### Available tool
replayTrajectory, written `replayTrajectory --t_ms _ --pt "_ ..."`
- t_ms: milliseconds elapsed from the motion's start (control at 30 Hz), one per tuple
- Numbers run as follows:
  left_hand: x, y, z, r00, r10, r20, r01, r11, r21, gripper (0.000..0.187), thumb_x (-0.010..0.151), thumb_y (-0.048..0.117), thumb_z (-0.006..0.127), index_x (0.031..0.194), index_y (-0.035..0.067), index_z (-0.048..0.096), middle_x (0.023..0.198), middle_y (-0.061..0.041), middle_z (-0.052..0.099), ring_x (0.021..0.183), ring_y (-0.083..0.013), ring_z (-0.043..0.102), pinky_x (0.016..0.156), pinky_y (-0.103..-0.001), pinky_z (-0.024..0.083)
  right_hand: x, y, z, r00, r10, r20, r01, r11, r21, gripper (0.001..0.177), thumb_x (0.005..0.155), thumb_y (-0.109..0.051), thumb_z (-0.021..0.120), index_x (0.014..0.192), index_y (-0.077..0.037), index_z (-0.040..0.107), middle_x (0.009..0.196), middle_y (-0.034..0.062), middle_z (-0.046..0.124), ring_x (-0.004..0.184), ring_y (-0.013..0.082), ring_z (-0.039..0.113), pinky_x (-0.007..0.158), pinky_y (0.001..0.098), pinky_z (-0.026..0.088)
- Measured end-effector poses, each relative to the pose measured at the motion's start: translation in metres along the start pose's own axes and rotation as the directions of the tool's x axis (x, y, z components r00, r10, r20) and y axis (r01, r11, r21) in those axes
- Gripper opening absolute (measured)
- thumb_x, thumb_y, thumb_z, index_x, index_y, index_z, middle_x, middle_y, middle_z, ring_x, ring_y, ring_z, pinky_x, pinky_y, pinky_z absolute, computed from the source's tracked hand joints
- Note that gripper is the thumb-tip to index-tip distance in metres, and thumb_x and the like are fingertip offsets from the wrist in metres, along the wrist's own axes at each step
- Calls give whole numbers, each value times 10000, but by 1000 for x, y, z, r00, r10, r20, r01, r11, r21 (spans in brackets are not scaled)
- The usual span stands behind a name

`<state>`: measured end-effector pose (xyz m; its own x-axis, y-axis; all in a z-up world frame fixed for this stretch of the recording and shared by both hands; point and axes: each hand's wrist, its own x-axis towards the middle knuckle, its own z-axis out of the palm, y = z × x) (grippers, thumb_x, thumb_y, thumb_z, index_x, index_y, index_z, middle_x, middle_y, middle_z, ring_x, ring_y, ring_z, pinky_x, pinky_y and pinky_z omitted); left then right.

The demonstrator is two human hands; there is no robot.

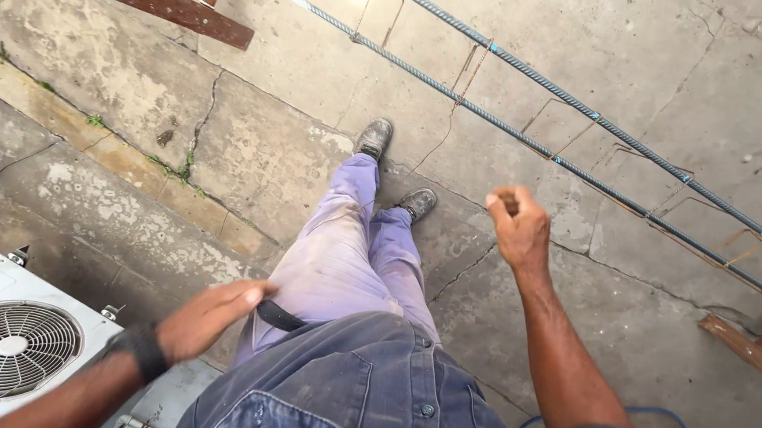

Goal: The person ties a wire around the intersection of two steel rebar rods using their hands and a metal tying tool. They wrap the wire around the rods and twist it to secure the connection, repeating the process at multiple points along the rebar structure.

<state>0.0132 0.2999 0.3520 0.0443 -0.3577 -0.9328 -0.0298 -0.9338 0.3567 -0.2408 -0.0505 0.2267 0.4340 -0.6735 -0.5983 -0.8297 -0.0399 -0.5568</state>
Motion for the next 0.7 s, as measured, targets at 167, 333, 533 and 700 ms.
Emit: replayTrajectory --t_ms 167,333,533,700 --pt "-77 -68 57 952 -269 -145 241 953 -183 668 916 567 226 1184 169 690 1169 -26 743 1056 -160 703 985 -374 469 -43 108 55 983 155 97 -162 984 73 253 859 -345 679 976 -128 737 873 32 741 820 152 676 746 315 513" --pt "-79 -84 101 760 -470 -448 326 873 -364 624 978 549 278 707 90 603 641 -68 540 673 -248 496 715 -391 370 -73 126 77 971 170 167 -192 974 124 242 864 -349 681 952 -129 730 886 14 759 811 135 692 761 302 507" --pt "-73 -52 88 737 -437 -515 285 893 -348 790 1056 571 252 618 -6 567 621 -127 551 722 -275 450 748 -399 373 -68 70 73 989 49 138 -97 926 365 228 889 -314 663 932 -95 708 789 19 725 699 102 647 671 261 509" --pt "-78 9 59 731 -119 -672 -60 970 -238 712 964 684 207 886 56 534 703 -102 536 539 -228 532 401 -379 447 -70 13 54 979 -155 132 87 904 418 258 889 -358 651 973 -123 716 901 -31 730 798 89 638 762 258 503"
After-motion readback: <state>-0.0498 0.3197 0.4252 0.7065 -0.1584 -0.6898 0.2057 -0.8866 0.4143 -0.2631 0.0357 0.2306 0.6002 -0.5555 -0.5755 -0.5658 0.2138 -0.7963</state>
